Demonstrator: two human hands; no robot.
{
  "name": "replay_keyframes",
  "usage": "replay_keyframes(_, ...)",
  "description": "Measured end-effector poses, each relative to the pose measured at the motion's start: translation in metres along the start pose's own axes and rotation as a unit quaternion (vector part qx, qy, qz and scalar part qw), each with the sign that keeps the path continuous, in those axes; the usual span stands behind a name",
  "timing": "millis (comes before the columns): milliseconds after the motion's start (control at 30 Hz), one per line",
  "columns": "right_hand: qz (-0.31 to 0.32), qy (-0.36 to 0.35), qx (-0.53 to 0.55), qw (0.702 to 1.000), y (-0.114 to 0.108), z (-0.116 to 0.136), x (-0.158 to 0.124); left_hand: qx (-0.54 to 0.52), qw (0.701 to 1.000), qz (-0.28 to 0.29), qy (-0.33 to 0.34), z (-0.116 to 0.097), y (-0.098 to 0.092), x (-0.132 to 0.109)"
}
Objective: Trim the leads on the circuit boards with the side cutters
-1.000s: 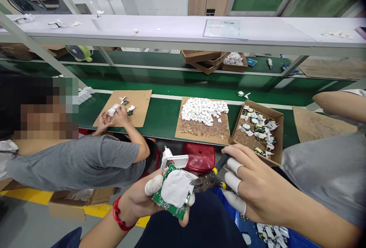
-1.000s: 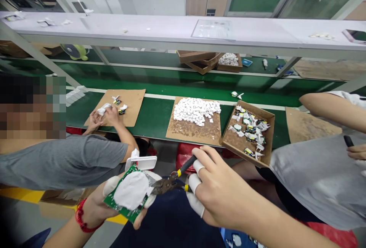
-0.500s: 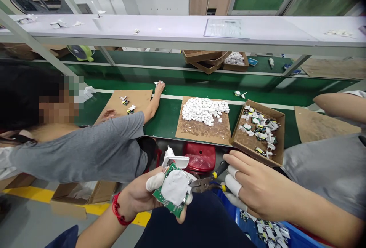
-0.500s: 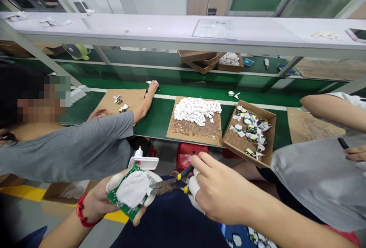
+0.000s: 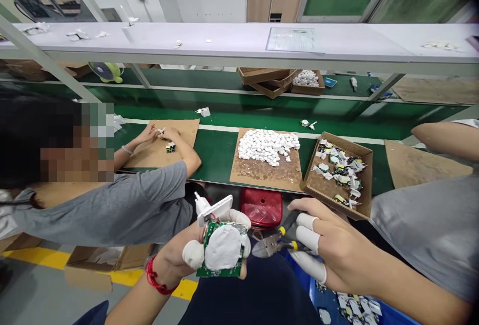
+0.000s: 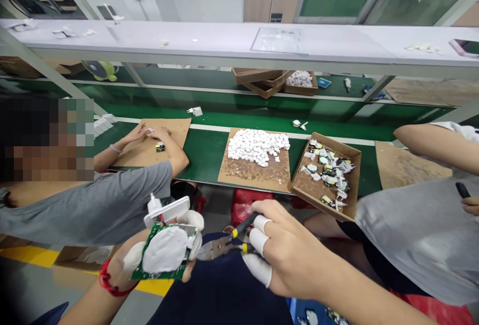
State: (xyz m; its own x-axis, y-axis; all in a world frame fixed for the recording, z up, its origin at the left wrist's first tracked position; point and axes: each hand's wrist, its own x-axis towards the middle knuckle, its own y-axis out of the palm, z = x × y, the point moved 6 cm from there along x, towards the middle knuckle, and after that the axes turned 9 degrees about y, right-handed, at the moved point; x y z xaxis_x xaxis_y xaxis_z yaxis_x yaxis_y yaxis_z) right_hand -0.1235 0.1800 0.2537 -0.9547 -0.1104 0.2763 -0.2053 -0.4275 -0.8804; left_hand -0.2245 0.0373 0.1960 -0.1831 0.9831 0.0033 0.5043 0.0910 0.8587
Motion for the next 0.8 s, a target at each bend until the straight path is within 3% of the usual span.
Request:
replay_keyframes(100,-0.008,0.018,0.027,0.999,0.000,-0.005,-0.003,-0.009,1.000,-0.018,-0.001,0.001,0.001,0.003)
replay_keyframes(200,0.049,0.039,0.099,0.993,0.004,-0.005,-0.001,0.037,0.999,-0.024,0.021,-0.001,0.000,0.007)
replay_keyframes(333,0.105,0.080,0.269,0.954,0.004,0.000,0.008,0.167,0.984,0.012,0.062,-0.003,-0.005,0.009)
replay_keyframes(400,0.147,0.102,0.385,0.905,0.011,0.001,0.010,0.196,0.979,0.038,0.035,0.006,-0.007,0.010)
replay_keyframes(500,0.235,0.158,0.553,0.784,0.034,-0.003,0.006,0.194,0.980,0.045,0.001,0.021,-0.007,0.011)
replay_keyframes(567,0.252,0.196,0.626,0.712,0.050,-0.009,0.003,0.199,0.979,0.040,0.015,0.026,-0.005,0.013)
replay_keyframes(600,0.250,0.213,0.643,0.692,0.057,-0.013,0.001,0.198,0.979,0.039,0.029,0.027,-0.003,0.014)
replay_keyframes(667,0.225,0.244,0.630,0.702,0.066,-0.022,0.001,0.191,0.980,0.035,0.045,0.028,-0.001,0.016)
replay_keyframes(800,0.059,0.339,0.504,0.792,0.067,-0.047,-0.002,0.195,0.980,-0.022,0.020,0.032,-0.011,0.022)
